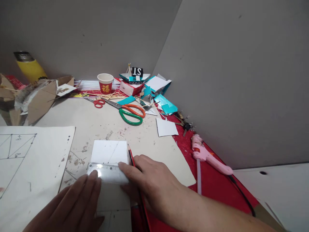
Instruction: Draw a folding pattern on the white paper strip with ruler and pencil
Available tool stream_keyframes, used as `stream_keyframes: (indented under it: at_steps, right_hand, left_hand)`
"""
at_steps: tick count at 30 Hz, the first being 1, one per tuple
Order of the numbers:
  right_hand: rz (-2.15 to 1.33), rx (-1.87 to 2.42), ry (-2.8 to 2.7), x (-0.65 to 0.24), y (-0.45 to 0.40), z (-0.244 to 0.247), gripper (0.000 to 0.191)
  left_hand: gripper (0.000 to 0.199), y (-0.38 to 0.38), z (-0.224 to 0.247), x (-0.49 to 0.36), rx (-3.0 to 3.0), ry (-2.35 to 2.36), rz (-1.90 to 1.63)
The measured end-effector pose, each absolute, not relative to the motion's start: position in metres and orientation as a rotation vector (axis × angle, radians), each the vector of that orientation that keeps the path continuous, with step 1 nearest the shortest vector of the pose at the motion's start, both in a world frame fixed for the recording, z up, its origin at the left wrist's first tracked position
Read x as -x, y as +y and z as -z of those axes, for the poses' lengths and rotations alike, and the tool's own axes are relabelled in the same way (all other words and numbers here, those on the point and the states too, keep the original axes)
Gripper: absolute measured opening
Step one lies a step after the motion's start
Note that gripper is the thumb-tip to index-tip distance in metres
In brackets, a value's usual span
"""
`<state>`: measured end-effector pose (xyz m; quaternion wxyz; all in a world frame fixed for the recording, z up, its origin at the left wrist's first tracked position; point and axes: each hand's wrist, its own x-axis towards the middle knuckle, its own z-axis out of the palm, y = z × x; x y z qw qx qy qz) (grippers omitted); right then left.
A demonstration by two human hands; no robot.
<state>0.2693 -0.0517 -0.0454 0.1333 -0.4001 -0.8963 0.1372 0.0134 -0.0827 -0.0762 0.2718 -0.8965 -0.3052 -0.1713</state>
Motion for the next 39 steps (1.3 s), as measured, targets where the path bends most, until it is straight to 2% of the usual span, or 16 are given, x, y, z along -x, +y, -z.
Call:
stream_keyframes:
  at_steps: [3, 11, 19, 32, 39]
  right_hand:
    - [-0.371, 1.162, -2.601, -0.268, -0.05, 0.048, 0.042]
    - [-0.321, 1.157, -2.594, -0.265, -0.05, 0.053, 0.035]
    - [-0.342, 1.156, -2.597, -0.267, -0.052, 0.055, 0.038]
    - [-0.289, 1.126, -2.589, -0.269, -0.049, 0.056, 0.043]
    - [-0.28, 1.134, -2.588, -0.268, -0.047, 0.053, 0.041]
  left_hand:
    - [0.039, -0.077, 0.081, -0.012, 2.395, -0.703, 0.452]
    - [0.04, -0.075, 0.082, -0.01, 2.42, -0.731, 0.411]
    - [0.041, -0.073, 0.084, -0.009, 2.428, -0.731, 0.419]
    - [0.04, -0.086, 0.097, -0.02, 2.479, -1.011, 0.55]
    - [0.045, -0.083, 0.093, -0.018, 2.531, -1.026, 0.464]
